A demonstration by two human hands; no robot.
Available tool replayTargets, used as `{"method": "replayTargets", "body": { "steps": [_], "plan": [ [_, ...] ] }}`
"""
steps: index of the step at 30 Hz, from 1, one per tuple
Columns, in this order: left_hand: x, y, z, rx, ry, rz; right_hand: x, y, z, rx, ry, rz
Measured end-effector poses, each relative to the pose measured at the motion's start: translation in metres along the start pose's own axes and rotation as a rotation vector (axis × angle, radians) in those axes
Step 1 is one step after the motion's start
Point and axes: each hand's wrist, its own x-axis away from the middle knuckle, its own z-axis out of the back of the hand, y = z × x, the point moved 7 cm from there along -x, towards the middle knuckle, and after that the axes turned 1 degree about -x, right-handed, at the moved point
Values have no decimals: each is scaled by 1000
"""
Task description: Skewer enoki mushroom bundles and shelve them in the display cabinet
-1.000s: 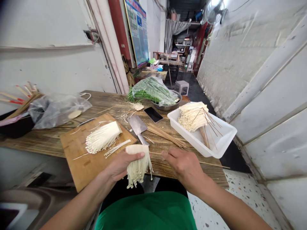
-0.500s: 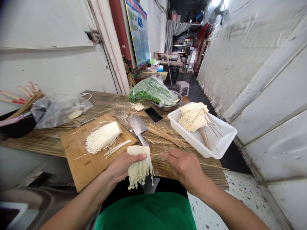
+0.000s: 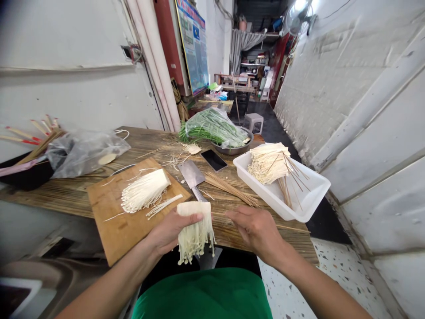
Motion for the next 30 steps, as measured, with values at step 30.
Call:
{"method": "replayTargets", "body": {
  "steps": [30],
  "plan": [
    [10, 6, -11, -5, -16, -42, -3, 7, 9, -266, -2, -33]
  ]
}}
